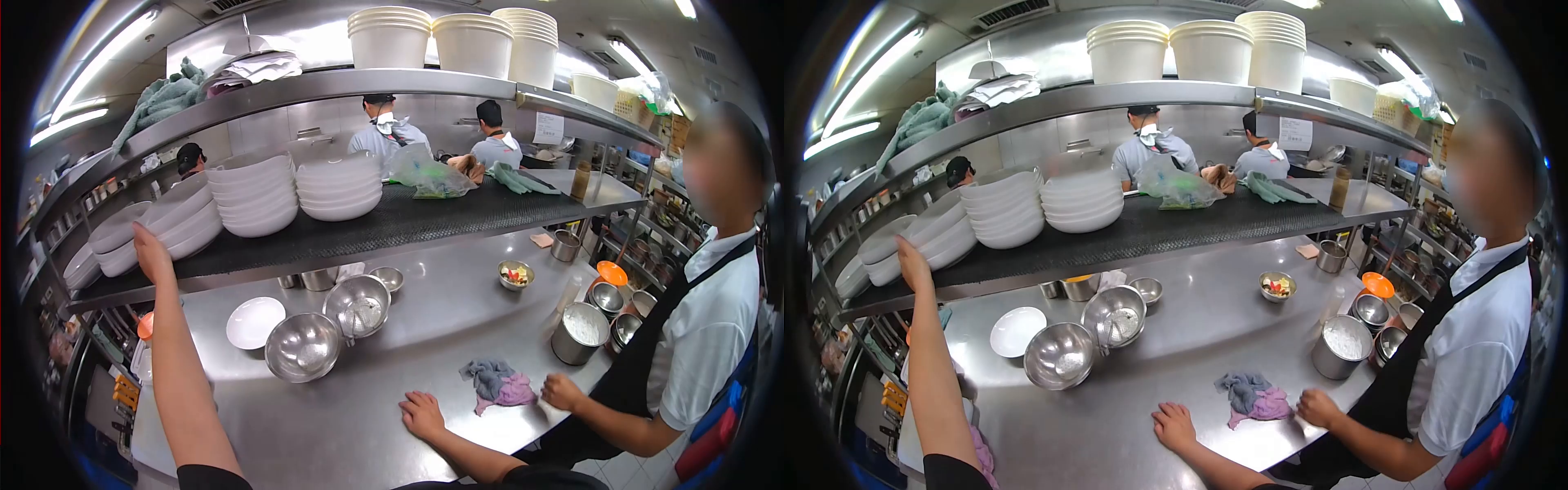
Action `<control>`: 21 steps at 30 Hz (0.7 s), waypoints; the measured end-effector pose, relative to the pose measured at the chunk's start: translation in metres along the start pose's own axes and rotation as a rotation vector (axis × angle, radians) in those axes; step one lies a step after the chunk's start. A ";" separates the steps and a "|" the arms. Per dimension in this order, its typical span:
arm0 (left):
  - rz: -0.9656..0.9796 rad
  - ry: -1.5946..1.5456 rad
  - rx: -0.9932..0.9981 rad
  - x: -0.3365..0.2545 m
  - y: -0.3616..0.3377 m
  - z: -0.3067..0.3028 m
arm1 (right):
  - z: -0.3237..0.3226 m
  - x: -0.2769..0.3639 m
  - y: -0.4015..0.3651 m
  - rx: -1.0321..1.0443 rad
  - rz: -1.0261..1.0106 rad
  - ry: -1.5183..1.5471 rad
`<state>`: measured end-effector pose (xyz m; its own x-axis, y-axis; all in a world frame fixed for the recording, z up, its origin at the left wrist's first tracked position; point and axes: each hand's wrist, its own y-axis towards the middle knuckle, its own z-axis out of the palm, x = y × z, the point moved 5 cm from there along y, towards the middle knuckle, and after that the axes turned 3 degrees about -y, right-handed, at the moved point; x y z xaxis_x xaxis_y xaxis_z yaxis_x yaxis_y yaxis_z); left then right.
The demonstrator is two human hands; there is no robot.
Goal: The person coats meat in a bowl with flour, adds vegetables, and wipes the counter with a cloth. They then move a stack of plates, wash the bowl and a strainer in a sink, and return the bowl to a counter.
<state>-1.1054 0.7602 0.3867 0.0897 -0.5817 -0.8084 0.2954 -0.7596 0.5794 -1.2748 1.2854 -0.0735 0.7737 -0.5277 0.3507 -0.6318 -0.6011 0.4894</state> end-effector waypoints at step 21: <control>-0.017 0.004 -0.002 -0.013 -0.011 -0.007 | 0.002 -0.001 0.000 -0.020 -0.001 0.039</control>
<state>-1.1037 0.7780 0.3899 0.0887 -0.5672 -0.8188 0.2984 -0.7692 0.5651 -1.2759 1.2845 -0.0756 0.7760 -0.5031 0.3804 -0.6300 -0.5894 0.5056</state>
